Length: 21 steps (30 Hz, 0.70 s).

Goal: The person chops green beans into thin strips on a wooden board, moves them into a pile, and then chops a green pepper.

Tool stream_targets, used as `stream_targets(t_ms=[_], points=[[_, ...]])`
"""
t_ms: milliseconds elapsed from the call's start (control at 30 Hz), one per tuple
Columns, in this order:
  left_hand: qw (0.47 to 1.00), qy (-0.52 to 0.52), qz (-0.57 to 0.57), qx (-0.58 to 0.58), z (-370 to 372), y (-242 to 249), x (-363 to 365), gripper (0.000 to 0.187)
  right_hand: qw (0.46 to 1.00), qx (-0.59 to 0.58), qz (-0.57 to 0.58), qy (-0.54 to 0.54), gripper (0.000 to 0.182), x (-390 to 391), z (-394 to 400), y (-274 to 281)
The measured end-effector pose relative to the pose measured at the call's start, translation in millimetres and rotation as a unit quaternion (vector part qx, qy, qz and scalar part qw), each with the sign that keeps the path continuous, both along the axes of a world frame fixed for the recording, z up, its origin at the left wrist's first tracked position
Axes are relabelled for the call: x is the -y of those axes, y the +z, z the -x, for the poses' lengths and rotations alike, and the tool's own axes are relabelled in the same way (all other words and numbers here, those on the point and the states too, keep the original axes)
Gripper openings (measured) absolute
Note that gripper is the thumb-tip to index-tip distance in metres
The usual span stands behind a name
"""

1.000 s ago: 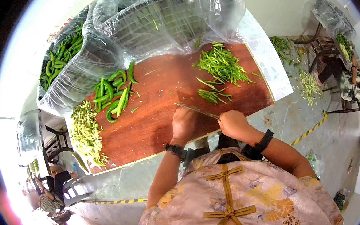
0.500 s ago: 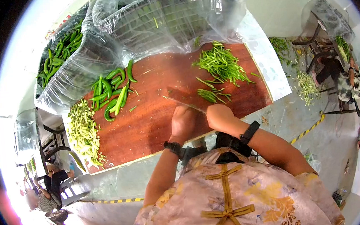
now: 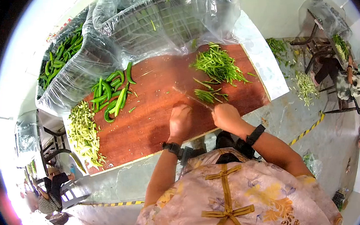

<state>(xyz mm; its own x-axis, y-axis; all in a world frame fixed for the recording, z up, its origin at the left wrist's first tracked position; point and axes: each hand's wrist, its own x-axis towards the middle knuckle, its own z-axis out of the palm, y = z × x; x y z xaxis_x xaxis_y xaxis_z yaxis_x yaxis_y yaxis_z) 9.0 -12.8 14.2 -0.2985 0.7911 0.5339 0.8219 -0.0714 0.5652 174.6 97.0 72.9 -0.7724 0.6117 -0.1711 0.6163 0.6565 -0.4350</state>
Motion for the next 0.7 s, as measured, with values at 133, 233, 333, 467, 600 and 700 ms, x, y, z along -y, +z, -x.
stream_targets(t_ms=[133, 233, 333, 467, 600, 700], points=[[1.000, 0.004, -0.010, -0.012, 0.9, -0.4, 1.5, 0.021, 0.999, 0.006, 0.011, 0.035, 0.029, 12.9, -2.7, 11.3], [1.000, 0.002, 0.003, -0.013, 1.1, 1.3, 2.3, 0.023, 0.998, 0.037, 0.031, 0.030, 0.029, 16.4, -1.9, 13.0], [1.000, 0.008, 0.021, -0.014, 0.7, 0.6, 2.3, 0.021, 0.998, 0.042, 0.034, 0.036, 0.028, 16.2, -1.6, 13.1], [1.000, 0.011, 0.017, -0.015, 1.8, -2.0, 1.2, 0.018, 0.998, 0.049, 0.041, 0.029, 0.028, 16.7, 1.4, 13.1], [0.999, 0.014, 0.047, -0.020, 2.6, -5.2, 1.7, 0.016, 0.998, 0.041, 0.041, 0.028, 0.025, 18.0, 8.7, 8.0], [0.999, 0.012, 0.044, -0.012, 2.5, -5.3, 0.9, 0.014, 0.999, 0.026, 0.034, 0.034, 0.021, 18.4, 21.4, 2.8]])
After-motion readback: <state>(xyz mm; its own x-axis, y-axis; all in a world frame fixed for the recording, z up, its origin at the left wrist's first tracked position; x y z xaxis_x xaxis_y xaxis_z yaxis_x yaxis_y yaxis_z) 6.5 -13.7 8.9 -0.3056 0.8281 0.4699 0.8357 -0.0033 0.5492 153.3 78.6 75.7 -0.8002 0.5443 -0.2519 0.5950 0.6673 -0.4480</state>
